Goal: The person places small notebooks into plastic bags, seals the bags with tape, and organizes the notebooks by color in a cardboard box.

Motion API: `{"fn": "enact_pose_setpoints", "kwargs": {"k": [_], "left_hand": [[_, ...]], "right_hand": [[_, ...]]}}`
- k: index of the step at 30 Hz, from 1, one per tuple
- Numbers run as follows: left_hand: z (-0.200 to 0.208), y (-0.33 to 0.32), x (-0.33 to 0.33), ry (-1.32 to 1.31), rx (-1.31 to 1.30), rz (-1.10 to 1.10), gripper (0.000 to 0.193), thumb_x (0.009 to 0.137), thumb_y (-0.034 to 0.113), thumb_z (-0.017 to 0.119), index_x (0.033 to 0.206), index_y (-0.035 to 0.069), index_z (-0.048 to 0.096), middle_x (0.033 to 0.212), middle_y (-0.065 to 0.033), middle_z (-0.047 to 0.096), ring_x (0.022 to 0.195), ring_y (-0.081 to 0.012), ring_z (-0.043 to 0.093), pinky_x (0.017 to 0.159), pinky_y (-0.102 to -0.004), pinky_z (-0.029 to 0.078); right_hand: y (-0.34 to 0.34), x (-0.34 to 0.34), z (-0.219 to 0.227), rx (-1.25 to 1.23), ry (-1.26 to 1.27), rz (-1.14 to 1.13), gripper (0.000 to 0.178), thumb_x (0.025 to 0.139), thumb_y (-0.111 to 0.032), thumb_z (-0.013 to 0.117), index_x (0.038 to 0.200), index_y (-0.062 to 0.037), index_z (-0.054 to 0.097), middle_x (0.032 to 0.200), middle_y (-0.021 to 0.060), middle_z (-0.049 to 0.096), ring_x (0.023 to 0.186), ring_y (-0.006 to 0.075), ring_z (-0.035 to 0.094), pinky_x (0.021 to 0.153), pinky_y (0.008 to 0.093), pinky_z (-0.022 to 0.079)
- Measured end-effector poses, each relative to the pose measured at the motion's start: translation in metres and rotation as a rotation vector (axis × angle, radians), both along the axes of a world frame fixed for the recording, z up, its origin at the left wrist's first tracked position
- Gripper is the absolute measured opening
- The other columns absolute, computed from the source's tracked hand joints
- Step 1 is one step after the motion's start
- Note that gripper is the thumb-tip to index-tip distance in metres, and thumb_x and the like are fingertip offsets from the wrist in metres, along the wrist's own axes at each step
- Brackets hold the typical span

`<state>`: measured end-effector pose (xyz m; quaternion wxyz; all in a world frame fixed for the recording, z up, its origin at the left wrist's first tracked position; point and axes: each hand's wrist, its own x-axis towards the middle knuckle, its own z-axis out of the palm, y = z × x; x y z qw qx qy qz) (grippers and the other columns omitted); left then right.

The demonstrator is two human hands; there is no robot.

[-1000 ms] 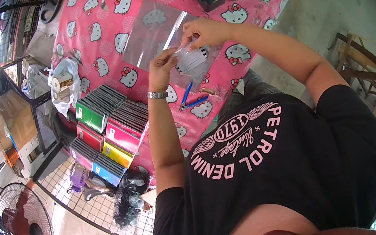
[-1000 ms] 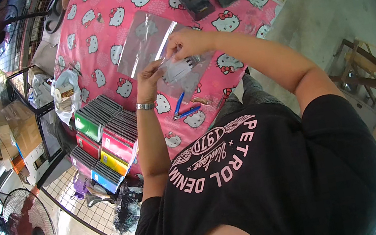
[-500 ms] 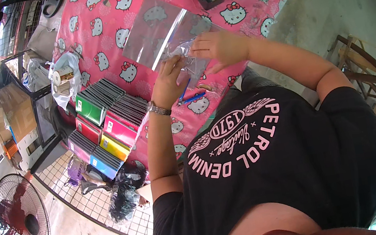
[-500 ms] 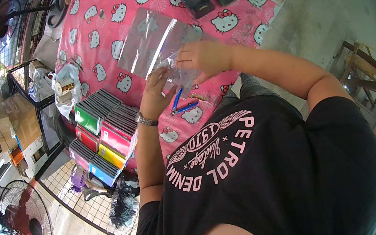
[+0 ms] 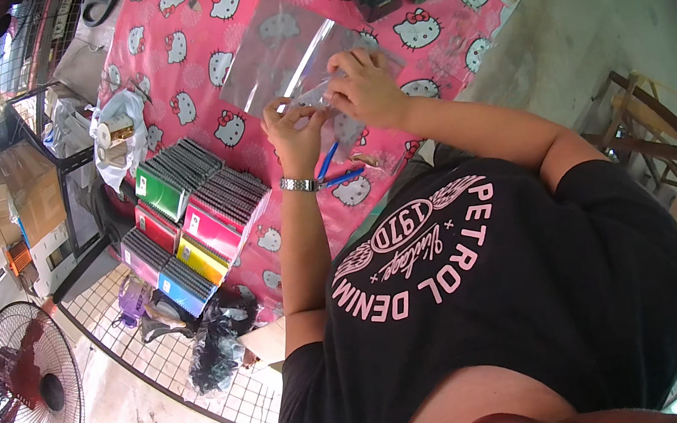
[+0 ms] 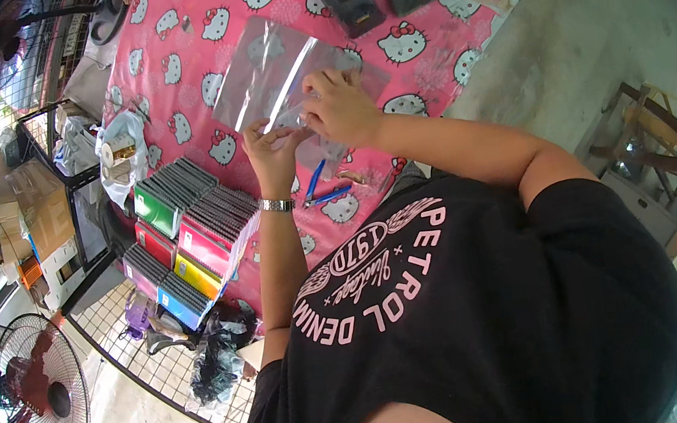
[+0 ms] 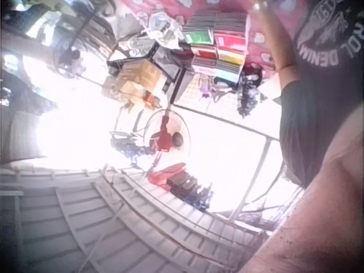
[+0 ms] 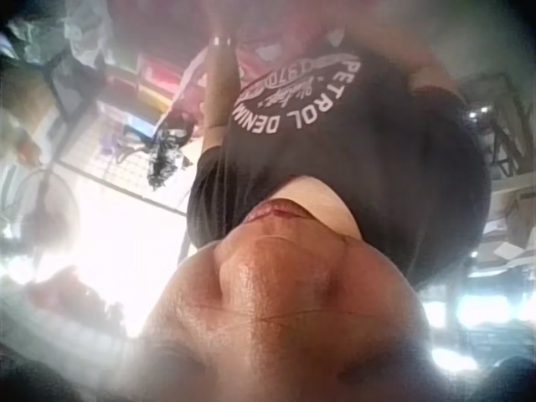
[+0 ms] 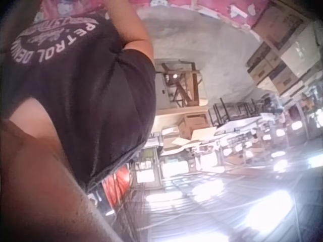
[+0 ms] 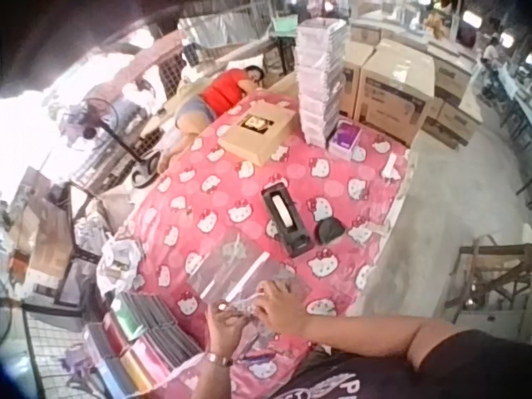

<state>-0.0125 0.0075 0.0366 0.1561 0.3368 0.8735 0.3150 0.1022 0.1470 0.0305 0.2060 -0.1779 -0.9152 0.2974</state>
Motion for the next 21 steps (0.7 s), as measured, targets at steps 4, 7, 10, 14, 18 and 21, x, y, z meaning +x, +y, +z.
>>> {"fn": "enact_pose_setpoints", "kwargs": {"k": [4,7,10,14,18,21], "left_hand": [[0.014,0.014,-0.005,0.126,-0.240,-0.094,0.023,0.061,0.028,0.076,0.078,0.013,0.073,0.111,-0.0085,0.060,0.112,-0.0250,0.047,0.096,-0.0438,0.029],[0.024,0.015,-0.014,0.119,-0.380,-0.165,0.035,0.059,0.030,0.075,0.090,0.015,0.070,0.101,-0.0011,0.066,0.112,-0.0252,0.047,0.094,-0.0451,0.029],[0.030,0.030,-0.021,0.058,-0.365,-0.182,0.037,0.059,0.026,0.076,0.094,0.015,0.069,0.101,-0.0030,0.065,0.111,-0.0252,0.048,0.094,-0.0447,0.030],[0.019,0.025,-0.028,-0.206,-0.191,-0.102,0.040,0.059,0.020,0.079,0.098,0.013,0.071,0.102,-0.0081,0.064,0.108,-0.0251,0.050,0.093,-0.0406,0.037],[-0.002,-0.001,-0.031,-0.318,-0.049,-0.058,0.043,0.063,0.012,0.078,0.104,0.008,0.069,0.102,-0.0080,0.063,0.102,-0.0219,0.053,0.090,-0.0352,0.041],[-0.012,0.010,-0.026,-0.412,0.082,-0.061,0.039,0.065,0.009,0.076,0.103,0.006,0.069,0.102,-0.0061,0.063,0.101,-0.0203,0.053,0.090,-0.0348,0.041]], "right_hand": [[0.043,-0.011,-0.002,-0.164,0.152,-0.012,0.021,0.078,-0.027,0.065,0.080,-0.0066,0.068,0.097,0.0093,0.063,0.090,0.0264,0.058,0.077,0.0419,0.044],[0.113,-0.014,-0.007,-0.607,0.138,-0.388,0.026,0.078,-0.027,0.066,0.082,-0.0020,0.070,0.075,0.0132,0.067,0.070,0.0266,0.065,0.070,0.0367,0.049],[0.144,-0.001,-0.054,-0.662,0.012,-0.537,0.024,0.081,-0.023,0.066,0.086,-0.0006,0.069,0.075,0.0125,0.066,0.067,0.0219,0.062,0.065,0.0323,0.047],[0.143,0.014,-0.077,-0.592,0.156,-0.445,0.023,0.083,-0.022,0.065,0.079,0.0009,0.067,0.071,0.0065,0.062,0.060,0.0180,0.055,0.060,0.0302,0.045],[0.090,0.034,-0.066,-1.418,0.261,-0.414,0.009,0.088,-0.012,0.058,0.086,-0.0041,0.059,0.074,0.0007,0.054,0.057,0.0119,0.046,0.051,0.0271,0.039],[0.102,0.037,-0.111,-1.972,0.107,-0.269,0.003,0.091,-0.007,0.051,0.091,-0.0076,0.054,0.074,-0.0004,0.052,0.057,0.0082,0.044,0.048,0.0236,0.035]]}}
